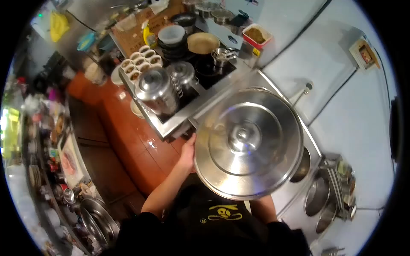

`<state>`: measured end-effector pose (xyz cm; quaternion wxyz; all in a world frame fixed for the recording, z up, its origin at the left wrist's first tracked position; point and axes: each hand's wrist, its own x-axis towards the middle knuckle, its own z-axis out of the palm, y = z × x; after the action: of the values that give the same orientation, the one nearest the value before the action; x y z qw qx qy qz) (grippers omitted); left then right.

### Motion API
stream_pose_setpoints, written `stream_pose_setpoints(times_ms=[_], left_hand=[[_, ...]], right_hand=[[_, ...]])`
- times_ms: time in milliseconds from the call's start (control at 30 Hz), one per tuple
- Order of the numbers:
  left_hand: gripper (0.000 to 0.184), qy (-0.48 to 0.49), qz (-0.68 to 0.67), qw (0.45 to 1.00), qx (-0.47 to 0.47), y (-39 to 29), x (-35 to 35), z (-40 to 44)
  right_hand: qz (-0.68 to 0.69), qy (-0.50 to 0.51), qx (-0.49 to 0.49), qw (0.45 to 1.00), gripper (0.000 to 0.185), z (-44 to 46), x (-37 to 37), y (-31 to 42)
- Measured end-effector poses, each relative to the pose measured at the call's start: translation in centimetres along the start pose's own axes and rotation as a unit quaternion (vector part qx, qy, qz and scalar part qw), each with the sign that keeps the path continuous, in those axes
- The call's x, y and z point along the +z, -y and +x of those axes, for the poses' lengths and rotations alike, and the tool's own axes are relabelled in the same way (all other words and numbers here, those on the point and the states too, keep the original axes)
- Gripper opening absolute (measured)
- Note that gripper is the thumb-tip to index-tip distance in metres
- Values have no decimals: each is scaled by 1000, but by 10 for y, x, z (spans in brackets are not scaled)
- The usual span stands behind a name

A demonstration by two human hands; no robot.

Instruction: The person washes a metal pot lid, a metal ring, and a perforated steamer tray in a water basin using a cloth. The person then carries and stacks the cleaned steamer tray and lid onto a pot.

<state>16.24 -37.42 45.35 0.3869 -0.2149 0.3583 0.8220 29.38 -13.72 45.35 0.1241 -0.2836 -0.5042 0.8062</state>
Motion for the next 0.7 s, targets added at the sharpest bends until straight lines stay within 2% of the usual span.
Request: stream_pose_setpoints(times_ms=[33, 100, 133, 167, 200, 233, 267, 300, 367, 400, 433, 467, 500, 533, 567, 667, 700], left_hand=[[55, 24, -28, 998, -41, -2, -12, -10], [55, 20, 43, 998, 32, -2, -50, -40], [55, -31, 52, 998, 36, 3, -83, -50], [53, -75, 38, 996, -19, 14, -158, -33], [51, -3, -6, 997, 72, 24, -201, -48], [49, -105, 72, 987, 100, 43, -289, -47], [46, -212, 150, 960, 109, 61, -375, -47], [40, -186, 270, 905, 273, 60, -381, -96], [35, -296, 474, 788, 259, 71, -430, -189], [34, -334, 313, 870, 181, 91, -463, -221], [34, -361, 117, 917, 124, 116, -513, -256], [33, -439, 223, 857, 151, 144, -532, -284], [33, -510, 323, 783, 147, 166, -550, -306], [32, -549, 242, 788, 140, 200, -568, -324], [31, -567, 167, 795, 138, 233, -579, -338], [32, -677, 91, 724, 96, 317, -576, -382], [32, -689, 16, 719, 90, 351, -575, -385]], right_hand=[[-69, 32, -16, 997, 55, -5, 24, 2], [-167, 112, -44, 979, 55, -16, 83, -4], [-196, 159, -56, 966, 55, -22, 118, -11], [-222, 208, -70, 950, 56, -28, 155, -18], [-242, 254, -81, 933, 56, -37, 190, -27], [-256, 300, -89, 915, 56, -47, 228, -40], [-270, 341, -98, 895, 57, -59, 263, -53], [-288, 375, -103, 875, 57, -72, 296, -69], [-345, 429, -113, 827, 58, -103, 352, -100], [-447, 435, -88, 776, 54, -118, 370, -120], [-482, 461, -118, 735, 49, -152, 417, -126], [-459, 496, -159, 720, 53, -168, 438, -146], [-392, 543, -143, 729, 51, -192, 465, -162], [-463, 546, -215, 664, 51, -197, 487, -196], [-459, 556, -293, 628, 54, -230, 512, -197], [-467, 641, -361, 490, 60, -310, 587, -248], [-451, 662, -392, 452, 60, -335, 607, -267]])
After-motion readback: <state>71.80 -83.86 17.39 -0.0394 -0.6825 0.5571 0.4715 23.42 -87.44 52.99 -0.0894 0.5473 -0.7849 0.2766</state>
